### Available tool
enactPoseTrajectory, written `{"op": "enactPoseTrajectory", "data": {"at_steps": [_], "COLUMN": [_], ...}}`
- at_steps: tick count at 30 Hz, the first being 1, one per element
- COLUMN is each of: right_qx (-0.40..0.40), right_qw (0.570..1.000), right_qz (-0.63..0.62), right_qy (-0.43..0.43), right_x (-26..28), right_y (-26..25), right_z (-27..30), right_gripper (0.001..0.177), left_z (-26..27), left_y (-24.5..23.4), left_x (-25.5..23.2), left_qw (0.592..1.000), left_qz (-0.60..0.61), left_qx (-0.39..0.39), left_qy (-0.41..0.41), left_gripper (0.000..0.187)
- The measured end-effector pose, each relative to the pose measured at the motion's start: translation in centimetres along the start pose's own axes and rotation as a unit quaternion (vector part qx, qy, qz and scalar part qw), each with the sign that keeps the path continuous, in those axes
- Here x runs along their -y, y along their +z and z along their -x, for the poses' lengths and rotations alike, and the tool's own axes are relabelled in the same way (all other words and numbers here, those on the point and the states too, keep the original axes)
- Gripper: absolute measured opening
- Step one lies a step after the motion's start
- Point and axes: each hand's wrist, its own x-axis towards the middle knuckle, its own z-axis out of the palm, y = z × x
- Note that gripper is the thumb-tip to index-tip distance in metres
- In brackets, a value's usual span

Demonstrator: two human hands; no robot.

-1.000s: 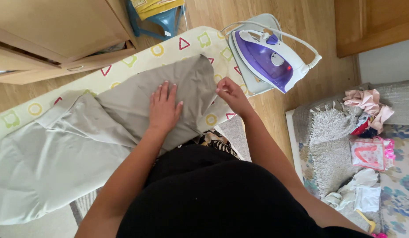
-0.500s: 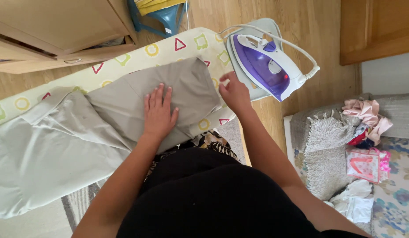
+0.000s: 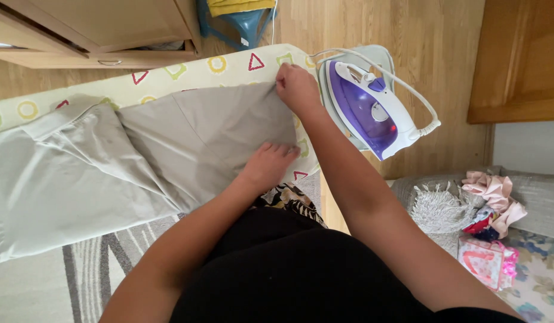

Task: The person irons a light gray polo shirt on an ironing board using a purple and white iron. They smooth the fabric, iron the sleeves and body, and flip the shirt over to iron the other side before folding it.

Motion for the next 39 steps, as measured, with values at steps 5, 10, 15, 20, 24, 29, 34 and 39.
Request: {"op": "enactPoseTrajectory", "data": {"at_steps": [5, 10, 15, 20, 24, 29, 34, 39], "right_qx": [0.02, -0.022, -0.055, -0.054, -0.111, -0.146, -0.11, -0.108], "right_qw": [0.978, 0.851, 0.826, 0.781, 0.809, 0.83, 0.845, 0.904], "right_qz": [-0.143, -0.452, -0.476, -0.552, -0.518, -0.5, -0.492, -0.389], "right_qy": [0.152, 0.269, 0.297, 0.285, 0.255, 0.196, 0.18, 0.144], "right_x": [-1.9, -2.2, -1.9, -0.9, -2.3, -0.4, -0.8, -0.5], "right_y": [1.2, 1.7, 1.4, 0.3, 2.2, 1.4, 0.3, -0.6], "right_z": [-1.5, -1.6, -0.9, 0.9, 1.6, 4.0, 7.7, 14.5], "right_gripper": [0.02, 0.014, 0.016, 0.022, 0.021, 0.029, 0.045, 0.032], "left_z": [-2.0, -3.5, -3.7, -3.8, -3.2, -1.4, 1.3, 5.8], "left_y": [1.4, 6.4, 9.3, 6.0, 1.5, -0.1, -2.1, -2.6], "left_x": [-1.2, -2.6, -4.3, -5.8, -6.2, -5.7, -3.6, 0.3], "left_qw": [0.999, 0.993, 0.983, 0.991, 0.992, 0.995, 0.977, 0.992], "left_qz": [-0.012, -0.094, -0.14, -0.035, 0.012, 0.054, 0.185, 0.116], "left_qx": [0.022, -0.067, -0.069, -0.084, -0.051, -0.066, 0.09, 0.003], "left_qy": [-0.047, -0.027, -0.099, -0.103, -0.112, -0.046, 0.059, -0.051], "left_gripper": [0.031, 0.007, 0.009, 0.008, 0.008, 0.006, 0.042, 0.022]}}
